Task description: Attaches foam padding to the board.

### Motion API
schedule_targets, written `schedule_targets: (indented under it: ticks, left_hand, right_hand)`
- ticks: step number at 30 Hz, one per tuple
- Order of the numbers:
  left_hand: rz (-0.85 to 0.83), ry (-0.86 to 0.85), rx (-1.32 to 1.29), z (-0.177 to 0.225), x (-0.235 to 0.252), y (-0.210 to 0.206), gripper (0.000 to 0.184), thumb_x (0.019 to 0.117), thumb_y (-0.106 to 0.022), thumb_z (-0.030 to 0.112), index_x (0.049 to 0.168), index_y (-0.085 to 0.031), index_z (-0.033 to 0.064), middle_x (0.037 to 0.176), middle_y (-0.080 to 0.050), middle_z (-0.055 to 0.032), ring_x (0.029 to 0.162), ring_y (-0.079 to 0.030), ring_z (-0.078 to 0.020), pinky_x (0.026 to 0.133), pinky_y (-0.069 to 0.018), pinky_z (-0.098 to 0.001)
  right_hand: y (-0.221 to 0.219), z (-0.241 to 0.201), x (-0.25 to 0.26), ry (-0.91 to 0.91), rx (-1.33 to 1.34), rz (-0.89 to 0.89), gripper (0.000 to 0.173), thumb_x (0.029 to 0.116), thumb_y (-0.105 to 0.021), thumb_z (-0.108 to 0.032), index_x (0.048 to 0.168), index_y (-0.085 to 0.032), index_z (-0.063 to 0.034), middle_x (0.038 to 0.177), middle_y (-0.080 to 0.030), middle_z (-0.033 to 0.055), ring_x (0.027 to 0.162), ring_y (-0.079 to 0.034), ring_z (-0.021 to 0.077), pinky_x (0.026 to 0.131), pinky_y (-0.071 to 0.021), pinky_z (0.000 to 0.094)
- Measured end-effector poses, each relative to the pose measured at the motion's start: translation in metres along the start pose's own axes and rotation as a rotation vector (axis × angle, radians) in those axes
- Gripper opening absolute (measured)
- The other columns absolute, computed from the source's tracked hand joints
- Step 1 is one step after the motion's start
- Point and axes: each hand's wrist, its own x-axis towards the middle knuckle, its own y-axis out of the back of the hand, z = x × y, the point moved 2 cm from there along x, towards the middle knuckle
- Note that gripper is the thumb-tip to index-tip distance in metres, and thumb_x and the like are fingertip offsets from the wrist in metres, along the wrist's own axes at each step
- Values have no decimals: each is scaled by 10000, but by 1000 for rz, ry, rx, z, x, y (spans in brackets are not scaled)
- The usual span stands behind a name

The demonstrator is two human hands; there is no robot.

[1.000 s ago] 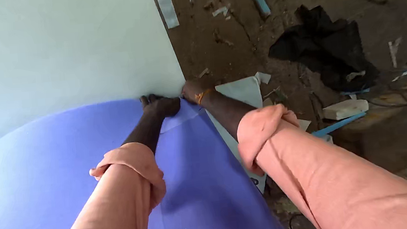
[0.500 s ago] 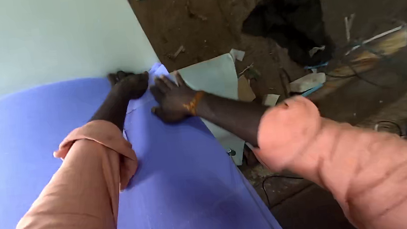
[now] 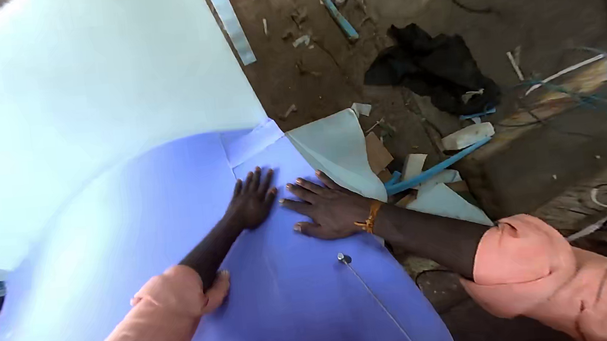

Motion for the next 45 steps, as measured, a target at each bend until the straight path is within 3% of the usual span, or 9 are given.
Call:
schedule_targets:
  ticks: [4, 7, 14, 17, 23, 31, 36, 41, 45]
  left_hand:
    - [59, -143, 55, 9, -52, -32, 623, 1086, -159, 555, 1652, -226, 304, 1726, -169, -62, 1595, -127, -274, 1274, -109, -582]
    - [50, -178, 23, 42, -97, -24, 624, 1095, -165, 523, 1650, -249, 251, 1726, -172, -41, 1596, -125, -227, 1288, -97, -531]
    - [-39, -266, -34, 98, -170, 9, 684, 1090, -125, 532, 1659, -187, 159, 1727, -152, -71, 1599, -100, -210, 1299, -59, -483]
    - [-9, -339, -59, 116, -193, 24, 698, 1093, -155, 527, 1649, -205, 108, 1714, -193, -108, 1593, -145, -232, 1301, -76, -474]
    - [144, -352, -15, 127, -212, 63, 597, 1111, -168, 455, 1628, -299, 187, 1675, -324, -68, 1554, -283, -220, 1272, -203, -495]
    - [369, -22, 91, 87, -270, 64, 690, 1040, -211, 677, 1577, -408, 291, 1618, -430, -14, 1525, -343, -235, 1252, -211, -565]
    - [769, 283, 190, 21, -340, 25, 611, 1042, -253, 666, 1523, -488, 372, 1589, -473, 49, 1508, -374, -206, 1264, -179, -578]
    - [1170, 729, 203, -71, -434, -31, 565, 1049, -291, 637, 1562, -399, 428, 1673, -332, 12, 1567, -235, -286, 1233, -118, -668]
    - [1258, 793, 136, -87, -440, -44, 625, 1041, -226, 665, 1611, -296, 417, 1723, -181, -48, 1594, -93, -327, 1225, -22, -690]
  right_hand:
    - [9, -23, -37, -27, -42, -1, 659, 1034, -233, -661, 1607, -343, -355, 1696, -270, 68, 1573, -190, 344, 1243, -68, 662]
    - [20, -44, -67, -52, -29, 4, 666, 1030, -228, -679, 1605, -343, -362, 1697, -266, 56, 1580, -175, 319, 1259, -69, 628]
    - [52, -98, -125, -194, -15, 22, 834, 996, -236, -743, 1627, -311, -203, 1701, -257, 41, 1586, -168, 225, 1290, -99, 512]
    - [60, -123, -146, -211, -74, 164, 868, 988, -258, -752, 1596, -376, -143, 1660, -351, 67, 1558, -267, 230, 1285, -170, 496]
    - [65, -144, -147, -195, -248, 550, 757, 1007, -275, -681, 1489, -548, -165, 1543, -528, 41, 1460, -454, 229, 1216, -343, 509]
    - [80, -130, -134, -70, -248, 678, 758, 988, -323, -687, 1420, -622, -141, 1467, -601, 75, 1381, -544, 291, 1159, -396, 562]
    - [78, -121, -131, -37, -246, 698, 770, 977, -315, -711, 1411, -630, -160, 1435, -624, 96, 1310, -599, 340, 1067, -455, 619]
    - [97, -126, -127, -70, -249, 643, 797, 975, -280, -761, 1435, -602, -196, 1368, -645, 187, 1207, -629, 469, 930, -462, 756]
    - [111, -122, -118, -111, -270, 579, 832, 963, -218, -795, 1455, -572, -225, 1304, -656, 258, 1179, -618, 536, 871, -441, 803]
